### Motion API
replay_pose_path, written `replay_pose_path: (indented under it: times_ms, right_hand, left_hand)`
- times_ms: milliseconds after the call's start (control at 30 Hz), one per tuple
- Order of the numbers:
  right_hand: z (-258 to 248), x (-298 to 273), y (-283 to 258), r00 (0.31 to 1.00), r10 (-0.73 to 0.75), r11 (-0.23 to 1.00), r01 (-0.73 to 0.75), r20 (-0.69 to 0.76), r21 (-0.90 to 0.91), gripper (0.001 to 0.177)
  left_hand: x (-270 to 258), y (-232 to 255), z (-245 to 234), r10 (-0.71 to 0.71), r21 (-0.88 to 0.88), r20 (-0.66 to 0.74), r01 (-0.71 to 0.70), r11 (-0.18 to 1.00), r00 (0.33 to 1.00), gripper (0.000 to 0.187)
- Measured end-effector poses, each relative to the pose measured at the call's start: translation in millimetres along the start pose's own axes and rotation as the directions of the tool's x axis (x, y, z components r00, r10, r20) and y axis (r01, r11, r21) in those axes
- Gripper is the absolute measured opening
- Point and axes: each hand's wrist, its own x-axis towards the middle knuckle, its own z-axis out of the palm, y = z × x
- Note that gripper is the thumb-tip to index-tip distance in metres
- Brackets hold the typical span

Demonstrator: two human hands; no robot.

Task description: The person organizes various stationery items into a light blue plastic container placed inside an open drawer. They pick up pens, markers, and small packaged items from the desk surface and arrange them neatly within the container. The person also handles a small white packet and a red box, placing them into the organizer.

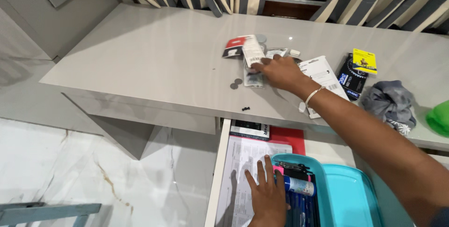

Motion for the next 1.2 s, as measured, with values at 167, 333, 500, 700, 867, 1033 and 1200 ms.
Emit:
replay_pose_path:
  times_ms: [167, 333, 500, 700, 867, 1033, 1200]
  right_hand:
    - [-23.0, 8.2, 23.7, 0.982, 0.064, 0.998, -0.067, -0.178, -0.009, 0.047]
    - [-33.5, 11.8, 36.0, 0.918, -0.010, 1.000, 0.012, -0.395, 0.001, 0.043]
    - [-37.4, -3.2, 35.4, 0.922, 0.017, 1.000, -0.016, -0.387, 0.007, 0.043]
    - [7.5, -54.7, -15.9, 0.910, -0.156, 0.986, 0.122, -0.383, -0.112, 0.041]
    - [20.4, -100.8, -50.0, 0.933, -0.160, 0.972, 0.205, -0.322, 0.112, 0.048]
    - [16.7, -128.4, -23.9, 0.927, 0.112, 0.914, 0.045, -0.357, 0.403, 0.031]
    - [-8.2, -171.8, 32.5, 0.800, 0.569, 0.810, -0.504, -0.190, 0.301, 0.055]
  left_hand:
    - [-0.3, -0.9, -1.0, -0.007, -0.009, 0.008, 0.007, 1.000, 1.000, 0.102]
    - [-1.7, -1.1, -5.6, -0.037, -0.003, 0.025, 0.037, 0.999, 0.999, 0.104]
    - [0.1, -0.4, -5.5, -0.048, -0.017, 0.041, 0.049, 0.999, 0.998, 0.105]
    - [-2.4, -1.9, -2.2, -0.018, 0.017, -0.006, 0.018, 1.000, 1.000, 0.104]
    - [-5.5, -3.5, -5.1, -0.038, 0.019, 0.024, 0.037, 0.999, 0.999, 0.102]
    - [-8.7, -5.1, -5.6, -0.039, 0.011, -0.001, 0.039, 0.999, 0.999, 0.102]
    - [-6.6, -6.1, -2.9, -0.052, 0.018, -0.015, 0.053, 0.998, 0.999, 0.103]
